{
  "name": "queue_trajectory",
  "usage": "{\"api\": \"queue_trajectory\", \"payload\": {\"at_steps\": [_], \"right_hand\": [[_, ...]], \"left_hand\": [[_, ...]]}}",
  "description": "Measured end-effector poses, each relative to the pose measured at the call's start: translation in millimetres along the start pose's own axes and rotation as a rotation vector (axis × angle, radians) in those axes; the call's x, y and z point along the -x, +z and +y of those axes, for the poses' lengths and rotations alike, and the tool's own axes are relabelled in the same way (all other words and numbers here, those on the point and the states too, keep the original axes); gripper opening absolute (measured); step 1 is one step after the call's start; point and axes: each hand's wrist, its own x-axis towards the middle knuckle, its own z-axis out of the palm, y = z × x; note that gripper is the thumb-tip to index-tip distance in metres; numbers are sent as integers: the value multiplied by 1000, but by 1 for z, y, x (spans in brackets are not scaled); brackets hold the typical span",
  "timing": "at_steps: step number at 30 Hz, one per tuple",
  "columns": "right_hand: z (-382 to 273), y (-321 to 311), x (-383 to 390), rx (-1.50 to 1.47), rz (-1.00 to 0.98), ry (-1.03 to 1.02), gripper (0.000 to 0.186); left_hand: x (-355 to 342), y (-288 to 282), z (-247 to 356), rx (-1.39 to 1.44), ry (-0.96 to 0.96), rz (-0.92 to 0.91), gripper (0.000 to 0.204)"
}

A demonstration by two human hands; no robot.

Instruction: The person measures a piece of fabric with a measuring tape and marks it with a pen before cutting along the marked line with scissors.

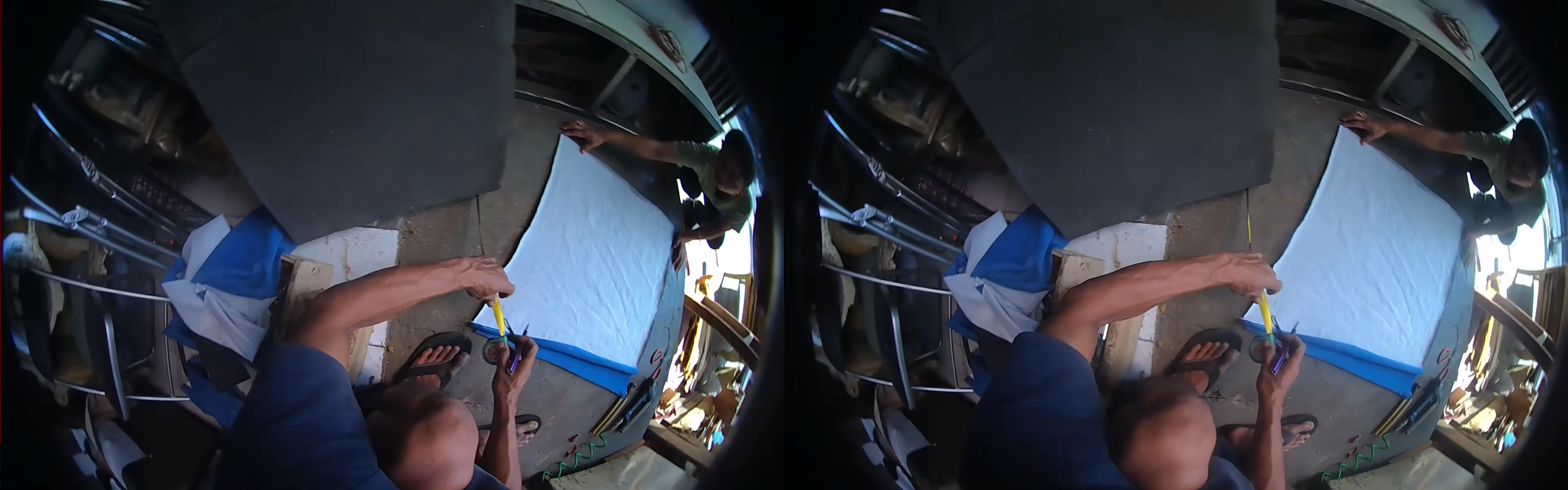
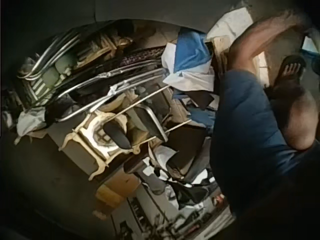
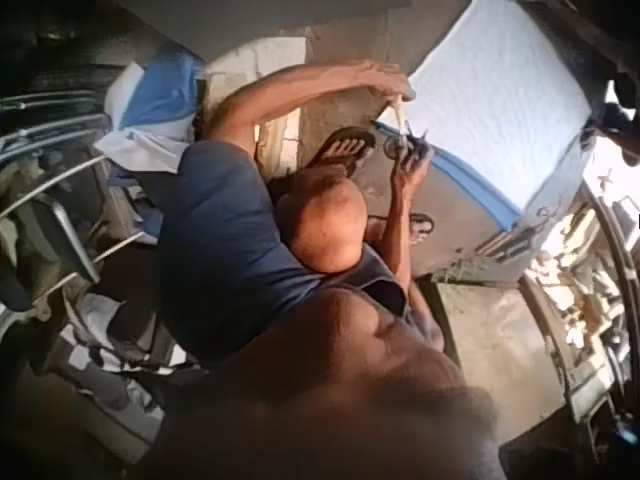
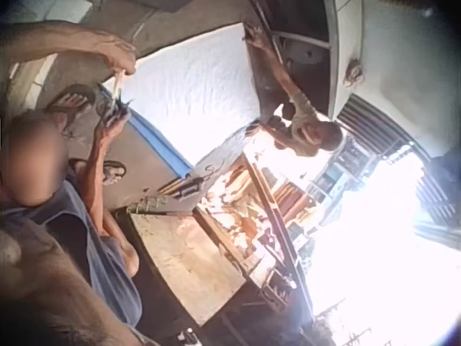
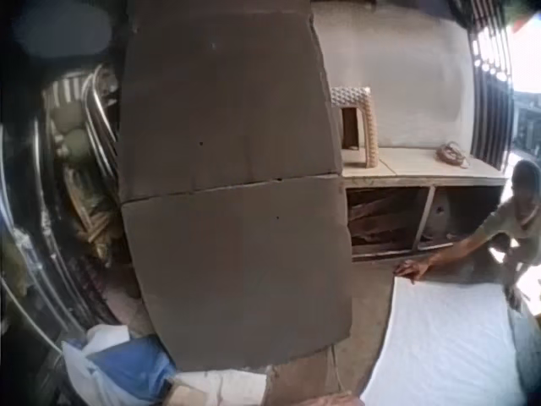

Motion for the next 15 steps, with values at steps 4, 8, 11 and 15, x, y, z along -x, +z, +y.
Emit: {"api": "queue_trajectory", "payload": {"at_steps": [4, 8, 11, 15], "right_hand": [[-6, 5, -17, -162, -66, -3, 30], [-6, 6, -25, -30, -340, -25, 31], [-27, 0, -67, 114, -451, -88, 35], [-100, 39, -77, 423, -477, -297, 40]], "left_hand": [[17, -14, 76, 98, -50, -148, 43], [30, 63, 87, 251, -318, 218, 41], [44, 67, 107, 367, -534, 587, 35], [45, 171, 85, 249, -706, 484, 28]]}}
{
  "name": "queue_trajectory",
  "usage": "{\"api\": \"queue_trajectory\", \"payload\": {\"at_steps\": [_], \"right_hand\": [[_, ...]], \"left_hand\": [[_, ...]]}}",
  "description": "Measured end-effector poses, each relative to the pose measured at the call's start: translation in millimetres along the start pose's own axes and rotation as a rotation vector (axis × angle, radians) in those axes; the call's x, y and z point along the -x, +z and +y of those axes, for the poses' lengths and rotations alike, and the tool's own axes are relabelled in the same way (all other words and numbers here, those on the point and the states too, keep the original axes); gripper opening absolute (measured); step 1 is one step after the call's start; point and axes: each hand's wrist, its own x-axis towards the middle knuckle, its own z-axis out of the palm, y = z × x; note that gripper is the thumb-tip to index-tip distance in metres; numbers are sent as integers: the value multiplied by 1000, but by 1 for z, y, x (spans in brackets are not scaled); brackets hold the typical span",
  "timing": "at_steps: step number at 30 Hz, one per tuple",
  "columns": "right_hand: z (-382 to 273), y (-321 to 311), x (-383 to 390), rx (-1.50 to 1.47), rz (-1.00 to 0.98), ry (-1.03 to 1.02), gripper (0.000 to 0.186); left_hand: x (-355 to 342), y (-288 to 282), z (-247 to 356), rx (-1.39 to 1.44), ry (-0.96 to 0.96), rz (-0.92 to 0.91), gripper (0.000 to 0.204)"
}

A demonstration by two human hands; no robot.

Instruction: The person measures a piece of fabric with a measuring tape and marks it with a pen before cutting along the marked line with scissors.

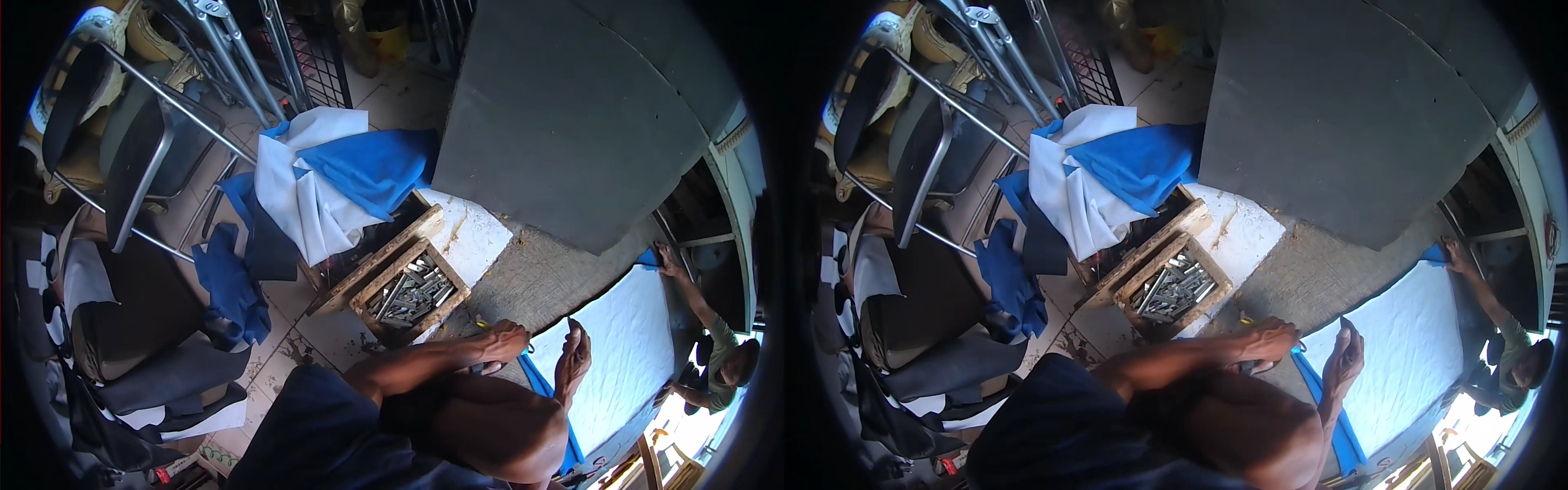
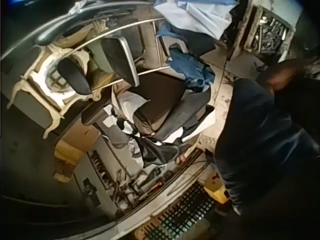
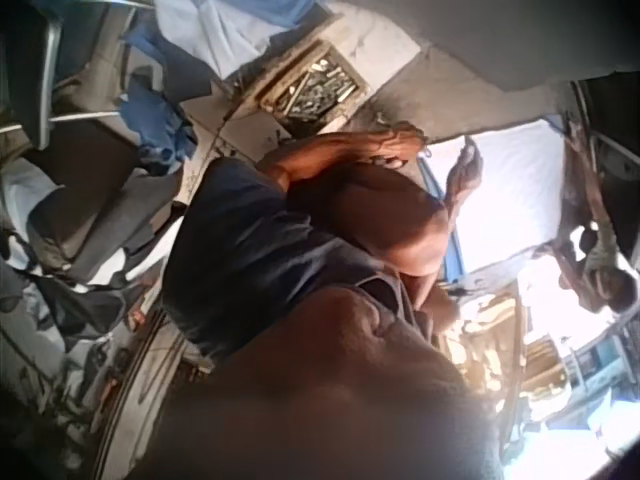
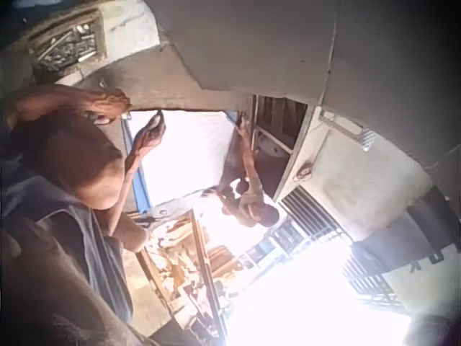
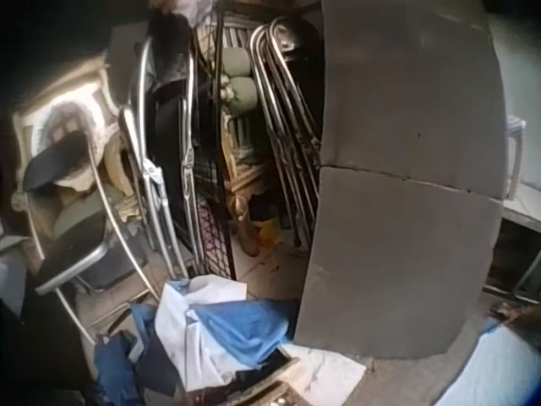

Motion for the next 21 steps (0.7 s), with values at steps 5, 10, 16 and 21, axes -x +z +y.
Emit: {"api": "queue_trajectory", "payload": {"at_steps": [5, 10, 16, 21], "right_hand": [[-127, 33, -36, -339, -380, -138, 27], [-252, 128, -73, 50, -826, -479, 53], [-289, 242, -44, 115, -826, -993, 18], [-226, 320, -22, 556, -783, -1120, 35]], "left_hand": [[4, 29, -23, 435, -24, 60, 27], [66, -21, -17, 1206, 287, 285, 42], [95, -27, -29, 850, 159, 357, 42], [98, -36, -44, 940, 188, 235, 42]]}}
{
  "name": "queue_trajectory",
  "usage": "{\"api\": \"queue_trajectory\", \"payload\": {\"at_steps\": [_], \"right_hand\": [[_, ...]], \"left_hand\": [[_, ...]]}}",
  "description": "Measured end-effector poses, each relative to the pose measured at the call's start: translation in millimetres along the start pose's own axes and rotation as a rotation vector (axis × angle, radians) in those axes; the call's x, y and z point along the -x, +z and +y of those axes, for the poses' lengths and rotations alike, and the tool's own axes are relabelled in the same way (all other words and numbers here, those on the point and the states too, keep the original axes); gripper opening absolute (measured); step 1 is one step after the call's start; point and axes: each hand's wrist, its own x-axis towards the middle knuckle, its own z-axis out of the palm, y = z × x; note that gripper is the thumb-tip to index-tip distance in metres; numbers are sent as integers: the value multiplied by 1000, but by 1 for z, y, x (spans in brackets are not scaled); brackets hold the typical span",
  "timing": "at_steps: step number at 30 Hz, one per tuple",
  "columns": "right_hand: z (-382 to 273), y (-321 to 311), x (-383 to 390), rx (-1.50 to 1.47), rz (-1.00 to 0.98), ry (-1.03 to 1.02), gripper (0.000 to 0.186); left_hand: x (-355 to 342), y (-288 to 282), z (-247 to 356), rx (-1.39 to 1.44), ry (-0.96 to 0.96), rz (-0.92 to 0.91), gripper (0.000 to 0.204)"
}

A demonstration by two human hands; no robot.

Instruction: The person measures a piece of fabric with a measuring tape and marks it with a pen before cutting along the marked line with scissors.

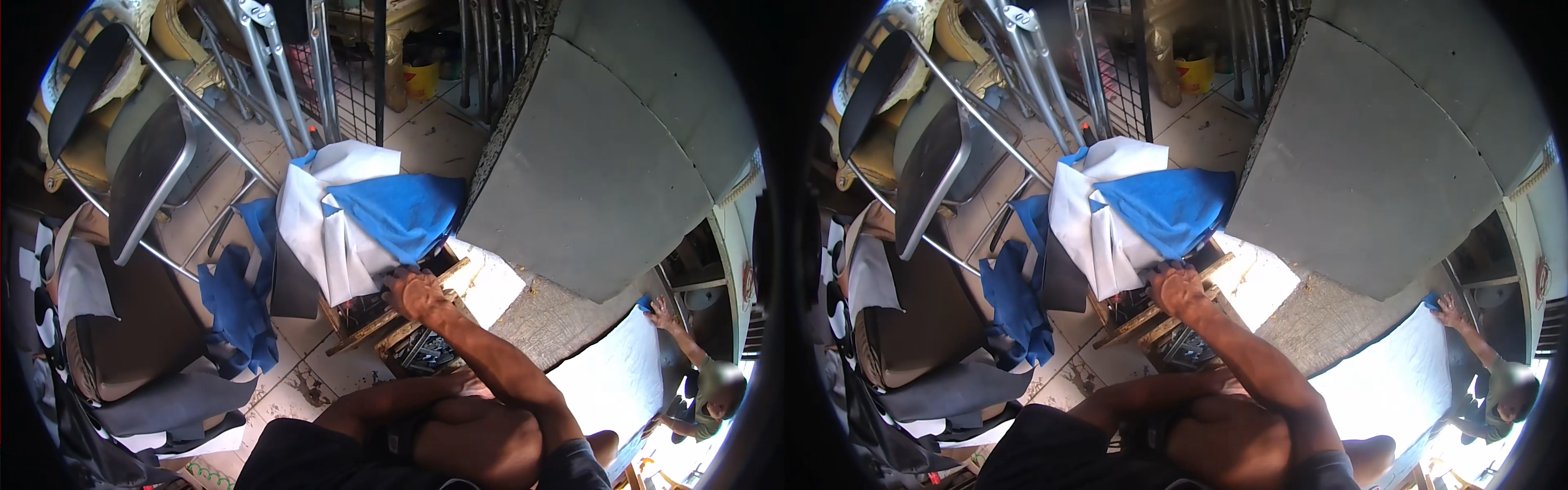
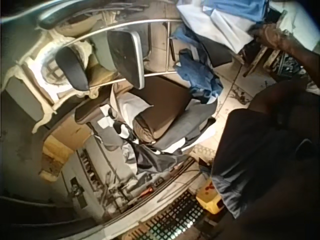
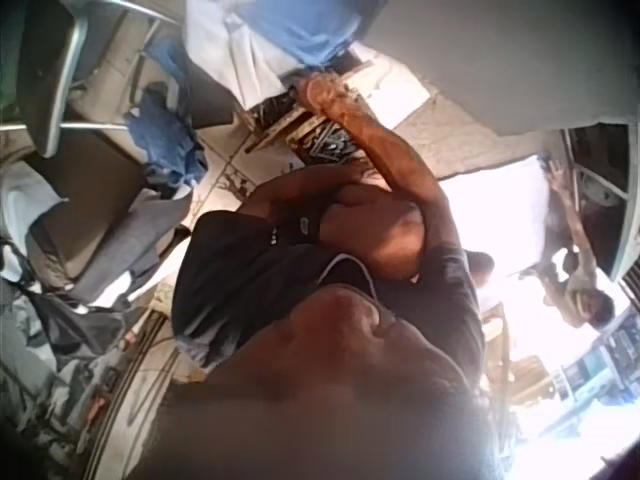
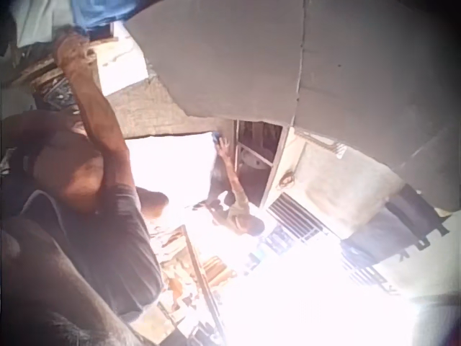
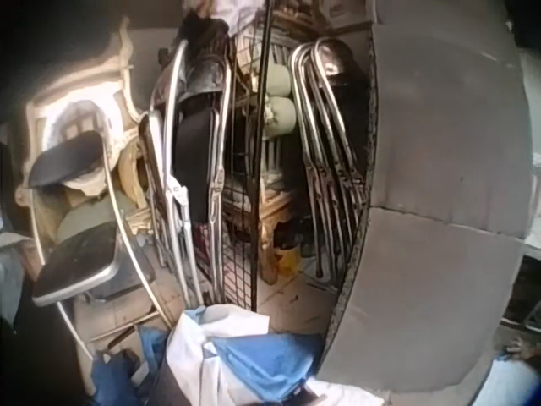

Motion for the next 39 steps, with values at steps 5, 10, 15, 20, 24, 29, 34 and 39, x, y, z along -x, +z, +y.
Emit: {"api": "queue_trajectory", "payload": {"at_steps": [5, 10, 15, 20, 24, 29, 34, 39], "right_hand": [[0, 0, -18, -116, -284, 226, 35], [-7, -65, 26, -635, 124, 256, 23], [58, -84, 65, -1617, 865, 261, 8], [77, -127, 13, -1030, 452, 722, 14], [114, -67, -15, 62, 280, 537, 26], [107, -41, -30, -95, 376, 487, 24], [68, -163, 54, -143, 608, 40, 23], [-3, -304, 260, -276, 584, -165, 27]], "left_hand": [[16, -17, -3, 36, -89, -68, 43], [29, -18, -5, 2, -160, -64, 44], [14, -13, -8, -52, -137, -62, 44], [24, -31, -4, -169, -214, -57, 45], [-4, -30, 2, -337, -278, -131, 46], [-4, -37, -5, -604, -452, -202, 47], [-31, -42, 10, -860, -477, -332, 48], [-39, 1, 28, -906, -404, -501, 48]]}}
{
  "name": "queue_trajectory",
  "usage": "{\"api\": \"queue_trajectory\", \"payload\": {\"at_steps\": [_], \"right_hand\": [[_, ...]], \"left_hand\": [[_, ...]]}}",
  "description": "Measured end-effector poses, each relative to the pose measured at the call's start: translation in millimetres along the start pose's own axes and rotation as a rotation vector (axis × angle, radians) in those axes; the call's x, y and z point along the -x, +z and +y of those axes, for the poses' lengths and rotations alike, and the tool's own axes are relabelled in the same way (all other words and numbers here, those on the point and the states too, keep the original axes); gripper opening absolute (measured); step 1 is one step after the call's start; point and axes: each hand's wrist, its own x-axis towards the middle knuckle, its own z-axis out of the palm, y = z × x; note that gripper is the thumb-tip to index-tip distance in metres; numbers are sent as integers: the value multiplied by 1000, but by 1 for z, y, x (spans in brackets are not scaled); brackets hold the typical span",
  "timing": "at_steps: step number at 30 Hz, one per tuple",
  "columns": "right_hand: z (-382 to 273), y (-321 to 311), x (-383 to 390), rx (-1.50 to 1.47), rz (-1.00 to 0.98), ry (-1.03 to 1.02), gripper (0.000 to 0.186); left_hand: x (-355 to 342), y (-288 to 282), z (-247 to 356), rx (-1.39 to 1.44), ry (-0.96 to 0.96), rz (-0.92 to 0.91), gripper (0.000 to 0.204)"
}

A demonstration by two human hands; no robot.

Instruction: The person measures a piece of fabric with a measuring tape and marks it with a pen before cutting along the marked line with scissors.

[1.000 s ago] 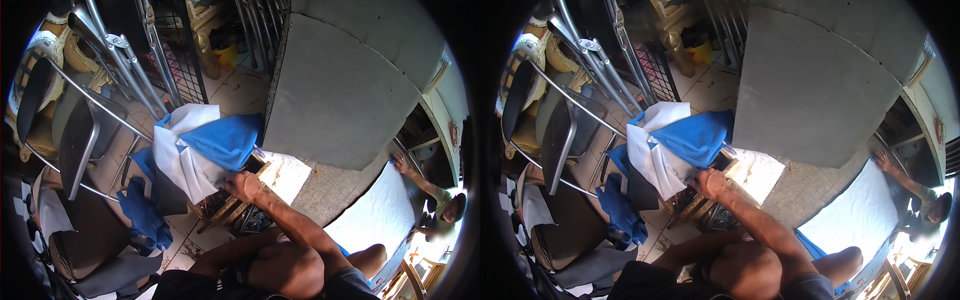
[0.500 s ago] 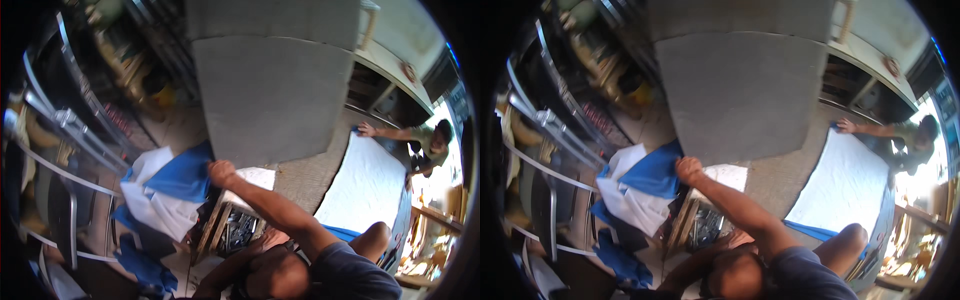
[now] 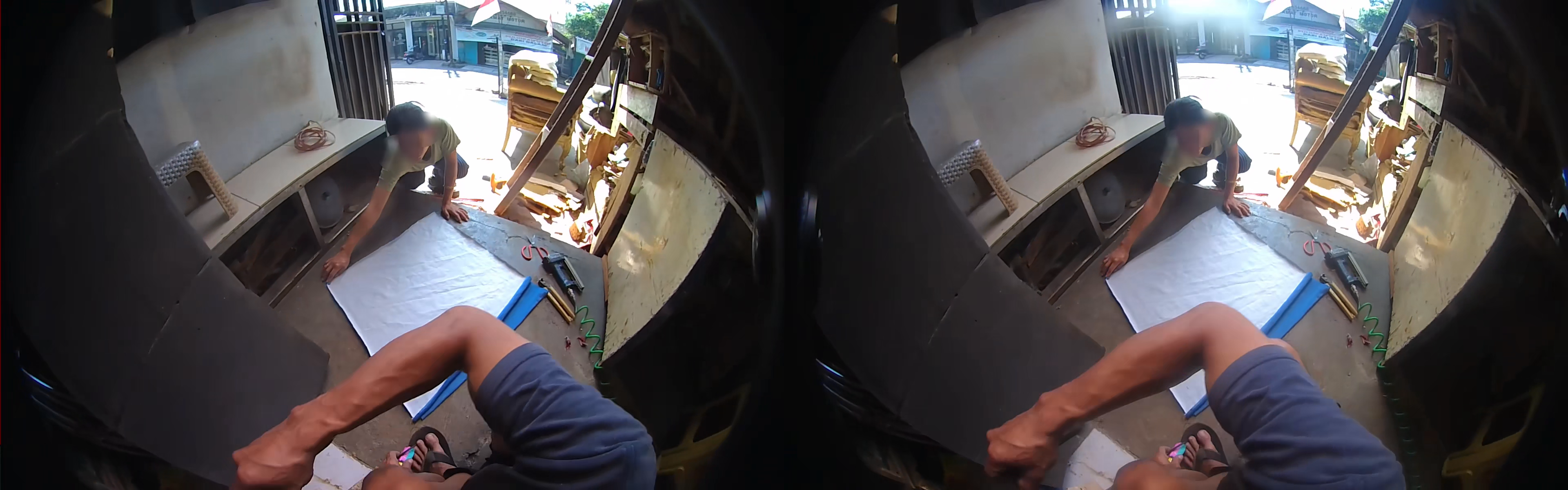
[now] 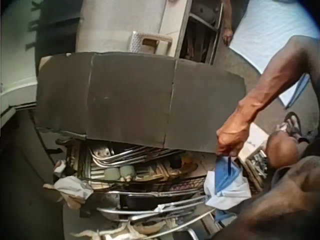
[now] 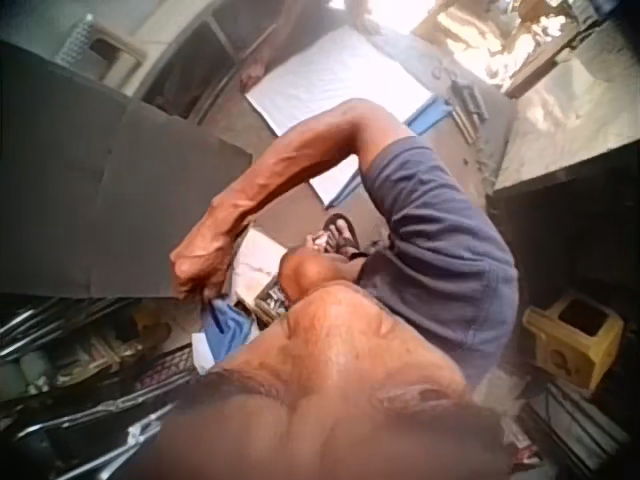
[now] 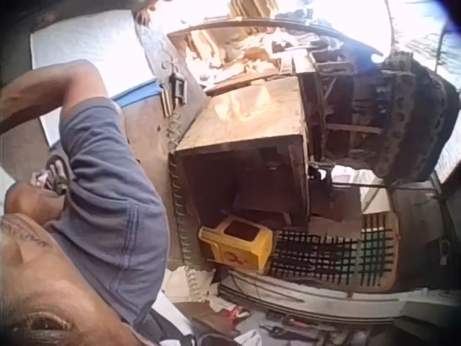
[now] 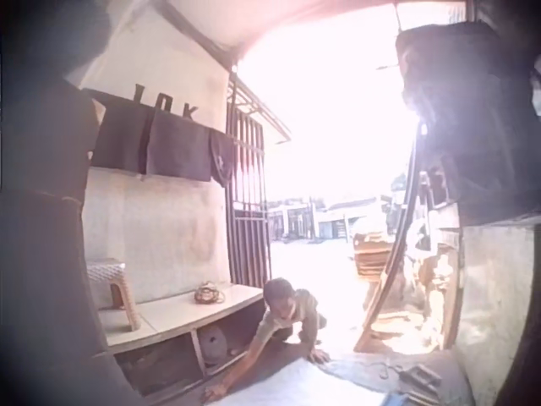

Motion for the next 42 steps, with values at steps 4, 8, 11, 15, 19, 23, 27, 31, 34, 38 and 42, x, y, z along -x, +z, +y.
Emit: {"api": "queue_trajectory", "payload": {"at_steps": [4, 8, 11, 15, 19, 23, 27, 31, 34, 38, 42], "right_hand": [[-112, -180, 172, 200, 569, 689, 20], [-155, -146, 336, 352, 1071, 1298, 37], [-120, -66, 382, 287, 1119, 1604, 50], [-30, 51, 440, 145, 1157, 1551, 55], [-13, 66, 394, -272, 806, 1391, 57], [-4, 82, 380, -207, 381, 1152, 65], [-3, 85, 378, -522, 324, 1009, 63], [-11, 96, 375, -691, 279, 1165, 63], [-36, 87, 360, -662, 332, 1267, 58], [-95, 70, 395, -875, 370, 1452, 46], [-136, 87, 414, -755, 400, 1760, 49]], "left_hand": [[0, -13, 22, -1, 106, -46, 47], [2, -37, 50, -11, 201, -78, 46], [0, -63, 68, -24, 257, -82, 45], [-12, -93, 96, -80, 374, -94, 44], [-23, -129, 129, -148, 504, -98, 43], [-27, -144, 175, -166, 637, -131, 43], [-35, -162, 208, -202, 609, -246, 51], [-47, -159, 242, -183, 803, -459, 50], [-60, -166, 239, -280, 699, -684, 51], [-103, -168, 240, -206, 761, -865, 33], [-183, -225, 201, -477, 708, -484, 17]]}}
